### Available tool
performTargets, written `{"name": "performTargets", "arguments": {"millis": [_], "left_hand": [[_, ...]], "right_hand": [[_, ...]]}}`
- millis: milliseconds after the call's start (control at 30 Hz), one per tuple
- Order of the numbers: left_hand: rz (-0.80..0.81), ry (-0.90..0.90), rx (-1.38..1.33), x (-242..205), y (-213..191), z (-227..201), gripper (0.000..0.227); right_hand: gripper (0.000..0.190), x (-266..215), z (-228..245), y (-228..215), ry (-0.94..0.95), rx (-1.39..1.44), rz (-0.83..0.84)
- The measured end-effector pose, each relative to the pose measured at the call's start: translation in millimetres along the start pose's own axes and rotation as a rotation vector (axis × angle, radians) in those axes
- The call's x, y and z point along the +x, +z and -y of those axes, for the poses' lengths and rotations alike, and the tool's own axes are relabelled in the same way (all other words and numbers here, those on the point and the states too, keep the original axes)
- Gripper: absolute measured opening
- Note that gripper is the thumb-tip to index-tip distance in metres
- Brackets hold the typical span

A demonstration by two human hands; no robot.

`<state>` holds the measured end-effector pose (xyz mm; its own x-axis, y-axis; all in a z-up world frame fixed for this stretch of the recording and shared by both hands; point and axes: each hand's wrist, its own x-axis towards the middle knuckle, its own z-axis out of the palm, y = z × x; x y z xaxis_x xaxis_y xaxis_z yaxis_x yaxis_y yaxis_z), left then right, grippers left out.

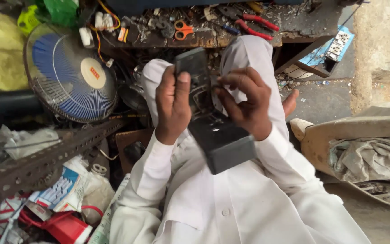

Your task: Repairing a black plastic foot pedal by opening the enclosure and inspecting internal components.

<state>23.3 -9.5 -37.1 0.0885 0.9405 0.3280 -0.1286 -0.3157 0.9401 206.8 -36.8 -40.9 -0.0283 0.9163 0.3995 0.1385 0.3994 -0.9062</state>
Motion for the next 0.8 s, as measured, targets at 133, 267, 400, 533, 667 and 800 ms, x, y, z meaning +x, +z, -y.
{"name": "performTargets", "arguments": {"millis": [133,267,400,533,667,800], "left_hand": [[0.048,0.032,0.239,2.1,3.0,-7.5,0.026],[0.072,0.072,0.236,5.4,2.6,-8.1,0.024],[0.079,0.085,0.233,2.8,0.6,2.3,0.023],[0.032,0.068,0.236,2.6,2.1,8.9,0.023],[0.003,0.1,0.278,3.5,2.7,10.3,0.023],[-0.005,0.14,0.294,5.9,1.3,12.7,0.024]], "right_hand": [[0.037,14.8,8.0,-14.8,-0.341,-0.397,0.135],[0.042,20.2,10.4,-18.2,-0.455,-0.493,0.265],[0.039,20.6,16.6,-15.5,-0.253,-0.377,0.33],[0.038,23.1,19.0,-10.2,-0.004,-0.243,0.366],[0.034,19.6,12.7,-0.3,0.043,-0.185,0.318],[0.031,18.2,8.6,7.3,0.047,-0.186,0.264]]}}
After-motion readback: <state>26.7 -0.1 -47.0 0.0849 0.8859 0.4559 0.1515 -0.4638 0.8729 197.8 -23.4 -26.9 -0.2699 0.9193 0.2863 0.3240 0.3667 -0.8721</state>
